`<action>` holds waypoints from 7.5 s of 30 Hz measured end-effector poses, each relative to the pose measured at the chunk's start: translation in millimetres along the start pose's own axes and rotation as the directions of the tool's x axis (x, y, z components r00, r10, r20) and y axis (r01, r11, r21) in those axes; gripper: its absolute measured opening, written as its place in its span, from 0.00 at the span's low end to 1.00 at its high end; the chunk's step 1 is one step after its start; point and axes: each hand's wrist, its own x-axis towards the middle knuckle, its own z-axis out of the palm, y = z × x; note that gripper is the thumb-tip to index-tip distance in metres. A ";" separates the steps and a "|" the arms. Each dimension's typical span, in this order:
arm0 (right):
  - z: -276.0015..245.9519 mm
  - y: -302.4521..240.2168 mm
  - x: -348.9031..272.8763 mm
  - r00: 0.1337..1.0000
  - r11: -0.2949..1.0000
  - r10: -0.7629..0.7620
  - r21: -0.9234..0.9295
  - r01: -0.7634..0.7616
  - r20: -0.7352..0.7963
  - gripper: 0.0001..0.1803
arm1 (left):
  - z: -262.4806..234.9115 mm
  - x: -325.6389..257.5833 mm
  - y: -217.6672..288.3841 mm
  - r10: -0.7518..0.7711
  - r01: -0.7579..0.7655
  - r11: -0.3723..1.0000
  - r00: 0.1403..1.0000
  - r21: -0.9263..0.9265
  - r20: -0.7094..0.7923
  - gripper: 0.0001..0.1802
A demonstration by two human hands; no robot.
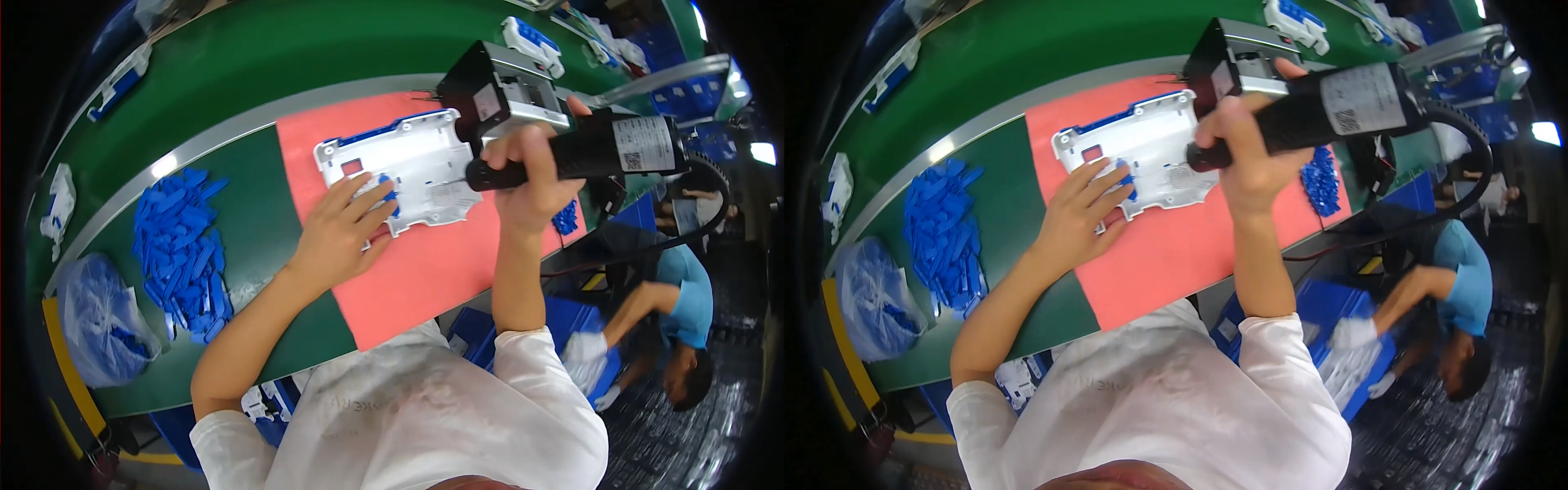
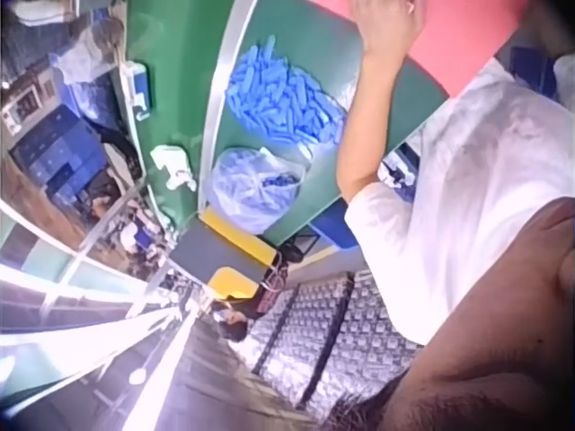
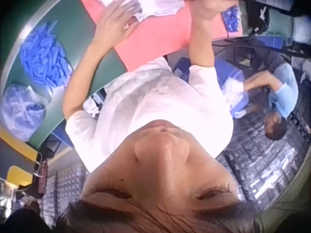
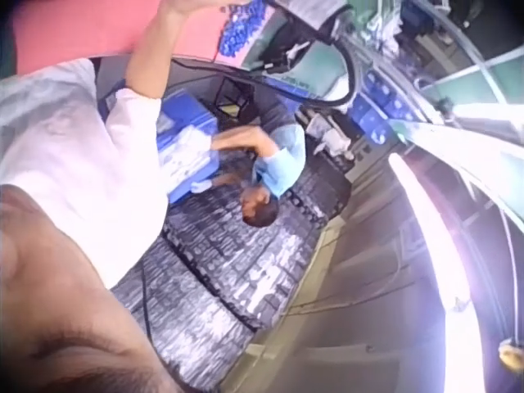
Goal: Assembling a white and blue plastic housing by inserting small blue components and using an electric screwdriver to fasten them.
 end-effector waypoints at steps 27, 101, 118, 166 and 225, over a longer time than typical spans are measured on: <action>61.2 57.0 -20.5 0.995 0.999 -0.001 0.035 -0.002 0.095 0.25 | 1.8 0.1 5.1 -0.048 0.048 0.998 0.999 0.035 -0.008 0.19; 38.1 32.0 -34.9 0.999 0.991 -0.006 0.133 0.002 0.031 0.28 | 2.7 -0.2 0.5 -0.039 0.039 0.999 0.999 -0.003 -0.017 0.19; 31.0 49.3 -41.2 0.990 0.999 -0.012 0.034 0.007 0.143 0.27 | 3.4 -0.8 2.1 -0.050 0.050 0.999 0.999 0.011 -0.018 0.18; 0.1 -10.8 -9.7 1.000 0.996 -0.018 0.092 0.017 0.009 0.33 | -1.2 2.3 4.5 -0.119 0.118 0.989 0.993 -0.090 -0.007 0.36; -82.7 2.0 39.6 0.917 0.914 -0.349 -0.285 0.288 -0.195 0.23 | -0.4 4.4 0.2 -0.042 0.043 0.997 0.999 -0.061 0.019 0.21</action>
